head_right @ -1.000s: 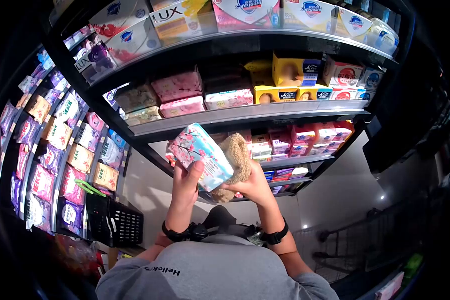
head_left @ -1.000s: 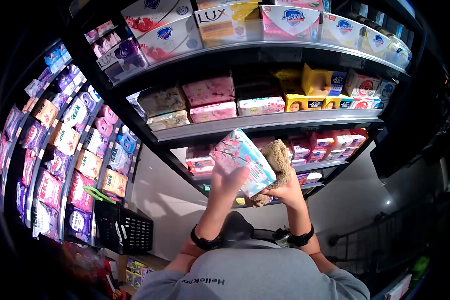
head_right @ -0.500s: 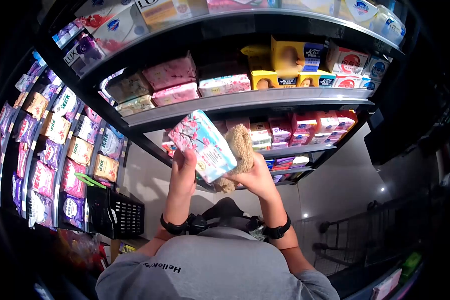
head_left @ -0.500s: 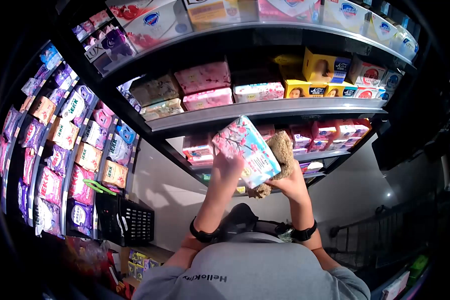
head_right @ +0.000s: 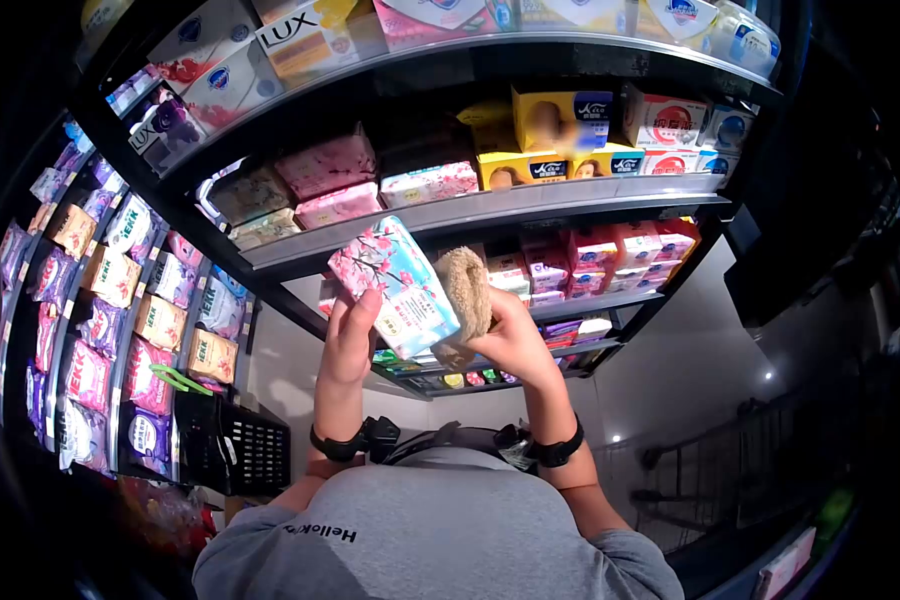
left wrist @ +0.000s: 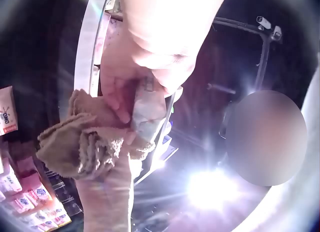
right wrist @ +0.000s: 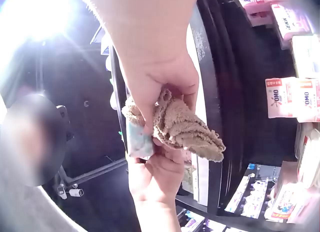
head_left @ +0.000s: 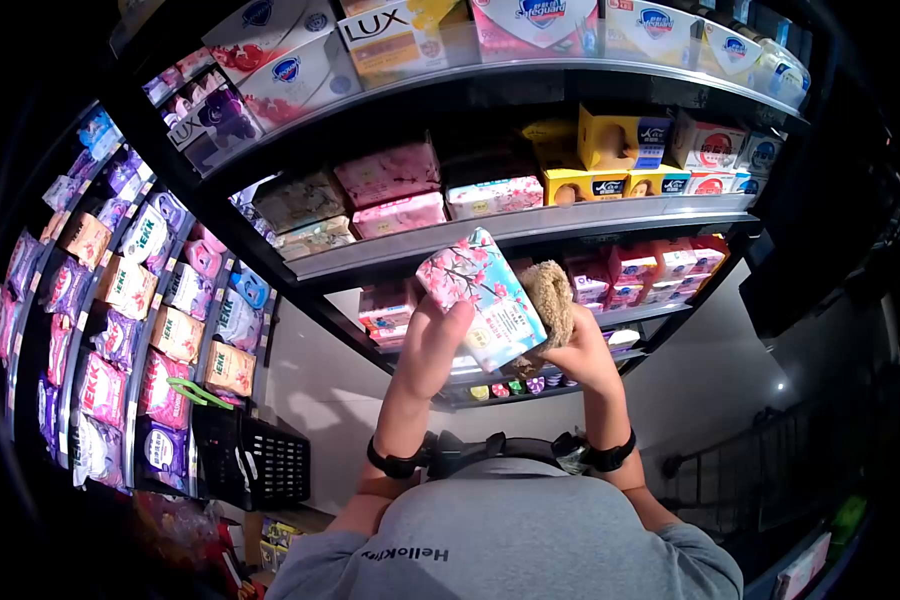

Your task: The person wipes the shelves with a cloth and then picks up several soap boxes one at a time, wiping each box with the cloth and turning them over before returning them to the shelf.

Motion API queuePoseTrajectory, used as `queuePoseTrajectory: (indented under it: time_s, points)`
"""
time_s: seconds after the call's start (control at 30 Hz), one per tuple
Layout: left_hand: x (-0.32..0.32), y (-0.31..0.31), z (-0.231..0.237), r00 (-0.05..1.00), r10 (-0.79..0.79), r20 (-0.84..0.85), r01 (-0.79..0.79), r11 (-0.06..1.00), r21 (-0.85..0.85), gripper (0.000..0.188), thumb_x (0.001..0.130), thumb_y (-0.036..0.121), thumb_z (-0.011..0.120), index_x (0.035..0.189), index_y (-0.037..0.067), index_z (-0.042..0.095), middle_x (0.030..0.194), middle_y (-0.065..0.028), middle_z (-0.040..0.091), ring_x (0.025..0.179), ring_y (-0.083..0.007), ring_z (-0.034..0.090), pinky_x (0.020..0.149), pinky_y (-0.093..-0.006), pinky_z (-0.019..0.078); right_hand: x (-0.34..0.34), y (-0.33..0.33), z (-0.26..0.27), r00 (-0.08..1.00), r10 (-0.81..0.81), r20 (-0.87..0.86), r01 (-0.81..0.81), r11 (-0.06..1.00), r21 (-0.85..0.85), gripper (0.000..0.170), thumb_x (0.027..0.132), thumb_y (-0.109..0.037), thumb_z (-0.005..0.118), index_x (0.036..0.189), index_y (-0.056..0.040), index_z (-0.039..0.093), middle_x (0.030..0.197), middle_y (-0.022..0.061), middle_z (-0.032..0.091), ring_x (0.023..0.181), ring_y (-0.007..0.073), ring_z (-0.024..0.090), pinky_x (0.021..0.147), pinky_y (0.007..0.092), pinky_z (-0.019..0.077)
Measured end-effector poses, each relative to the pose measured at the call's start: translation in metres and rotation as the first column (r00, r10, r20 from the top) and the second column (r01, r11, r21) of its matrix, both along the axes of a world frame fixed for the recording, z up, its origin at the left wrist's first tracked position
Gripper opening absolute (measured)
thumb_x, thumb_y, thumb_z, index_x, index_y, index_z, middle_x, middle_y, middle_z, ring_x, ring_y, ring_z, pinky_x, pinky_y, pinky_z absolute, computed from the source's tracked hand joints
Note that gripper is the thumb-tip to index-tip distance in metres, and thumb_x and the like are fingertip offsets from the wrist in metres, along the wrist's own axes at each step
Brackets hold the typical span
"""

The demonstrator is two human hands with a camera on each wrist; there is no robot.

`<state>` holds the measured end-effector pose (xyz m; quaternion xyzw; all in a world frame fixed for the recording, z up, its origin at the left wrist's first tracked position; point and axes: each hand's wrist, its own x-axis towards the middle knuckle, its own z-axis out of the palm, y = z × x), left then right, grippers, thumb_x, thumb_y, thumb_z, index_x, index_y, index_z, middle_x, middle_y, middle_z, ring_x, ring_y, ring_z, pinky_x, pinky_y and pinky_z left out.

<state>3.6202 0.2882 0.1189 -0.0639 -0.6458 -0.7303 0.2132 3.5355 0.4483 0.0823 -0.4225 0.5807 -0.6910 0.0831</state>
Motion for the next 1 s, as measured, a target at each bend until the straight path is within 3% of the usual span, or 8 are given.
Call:
queuePoseTrajectory:
  time_s: [0.17, 0.27, 0.4, 0.53, 0.63, 0.7, 0.83, 1.0]
  points:
    - [0.003, -0.008, 0.003, 0.994, 0.095, 0.045, -0.087, 0.983, -0.165, 0.043, 0.084, 0.006, 0.042, 0.123, -0.002, 0.026, 0.115, -0.0079, 0.040, 0.104, -0.0123, 0.038, 0.090, -0.0269, 0.0298, -0.006, 0.005, -0.010, 0.892, 0.164, 0.421, -0.022, 0.946, -0.323, 0.062, 0.064, -0.001, 0.063, 0.118, 0.0048, 0.034, 0.110, 0.0123, 0.045, 0.099, 0.0172, 0.048, 0.080, 0.0282, 0.0427]
    - [0.001, -0.004, -0.002, 0.990, 0.133, -0.050, -0.142, 0.934, -0.327, 0.046, 0.082, 0.003, 0.046, 0.123, -0.004, 0.025, 0.117, -0.0108, 0.039, 0.106, -0.0149, 0.038, 0.091, -0.0270, 0.0285, -0.004, 0.009, 0.005, 0.963, 0.265, 0.055, -0.266, 0.964, 0.025, 0.080, 0.062, -0.021, 0.072, 0.123, 0.0056, 0.028, 0.126, 0.0160, 0.033, 0.117, 0.0263, 0.032, 0.097, 0.0364, 0.0257]
    - [0.002, -0.007, -0.008, 0.952, 0.270, -0.142, -0.305, 0.830, -0.467, 0.044, 0.063, -0.003, 0.059, 0.106, 0.000, 0.051, 0.124, -0.0203, 0.032, 0.109, -0.0364, 0.039, 0.091, -0.0378, 0.0330, 0.002, -0.011, 0.005, 0.893, 0.449, 0.028, -0.431, 0.873, -0.228, 0.096, 0.070, -0.066, 0.044, 0.130, 0.0035, 0.016, 0.137, 0.0188, 0.007, 0.128, 0.0270, 0.006, 0.102, 0.0354, 0.0067]
    - [-0.003, -0.003, 0.004, 0.994, 0.006, -0.112, -0.066, 0.834, -0.547, 0.054, 0.067, 0.016, 0.064, 0.116, 0.001, 0.043, 0.123, -0.0197, 0.039, 0.108, -0.0277, 0.044, 0.084, -0.0309, 0.0379, 0.007, -0.001, 0.003, 0.935, 0.332, 0.123, -0.309, 0.934, -0.177, 0.089, 0.076, -0.050, 0.052, 0.130, 0.0049, 0.008, 0.131, 0.0153, 0.022, 0.123, 0.0211, 0.016, 0.100, 0.0332, 0.0148]
    - [0.002, 0.019, 0.024, 0.987, -0.004, 0.158, 0.110, 0.735, -0.669, 0.079, 0.070, 0.019, 0.063, 0.131, 0.003, 0.017, 0.118, -0.0236, 0.042, 0.108, -0.0277, 0.046, 0.085, -0.0318, 0.0374, 0.004, 0.004, -0.020, 0.952, 0.190, 0.241, -0.130, 0.961, -0.244, 0.069, 0.074, -0.034, 0.062, 0.121, 0.0028, 0.028, 0.112, 0.0095, 0.043, 0.102, 0.0155, 0.042, 0.087, 0.0295, 0.0346]
    - [-0.007, 0.017, 0.022, 0.997, -0.032, -0.072, -0.039, 0.599, -0.800, 0.083, 0.071, 0.022, 0.065, 0.132, 0.005, 0.013, 0.118, -0.0247, 0.041, 0.109, -0.0283, 0.045, 0.088, -0.0326, 0.0353, 0.003, 0.004, -0.015, 0.950, 0.084, 0.300, 0.018, 0.947, -0.321, 0.051, 0.075, -0.035, 0.062, 0.105, 0.0001, 0.040, 0.090, 0.0038, 0.049, 0.082, 0.0105, 0.047, 0.073, 0.0256, 0.0400]
    - [-0.017, 0.013, 0.008, 0.992, 0.004, -0.122, -0.058, 0.895, -0.442, 0.073, 0.076, 0.026, 0.061, 0.130, 0.000, 0.020, 0.125, -0.0181, 0.038, 0.111, -0.0198, 0.042, 0.091, -0.0287, 0.0317, 0.006, -0.008, -0.020, 0.925, 0.030, 0.378, 0.174, 0.853, -0.493, 0.039, 0.079, -0.023, 0.057, 0.105, -0.0008, 0.039, 0.092, 0.0048, 0.048, 0.083, 0.0119, 0.048, 0.073, 0.0274, 0.0408]
    - [-0.019, 0.016, 0.005, 0.981, 0.076, -0.178, -0.146, 0.894, -0.424, 0.050, 0.086, 0.022, 0.044, 0.126, -0.004, 0.028, 0.123, -0.0129, 0.039, 0.111, -0.0163, 0.038, 0.094, -0.0276, 0.0265, 0.001, -0.018, -0.028, 0.935, -0.017, 0.355, 0.168, 0.901, -0.399, 0.023, 0.076, -0.004, 0.053, 0.096, -0.0008, 0.043, 0.089, 0.0038, 0.050, 0.081, 0.0110, 0.048, 0.071, 0.0261, 0.0408]
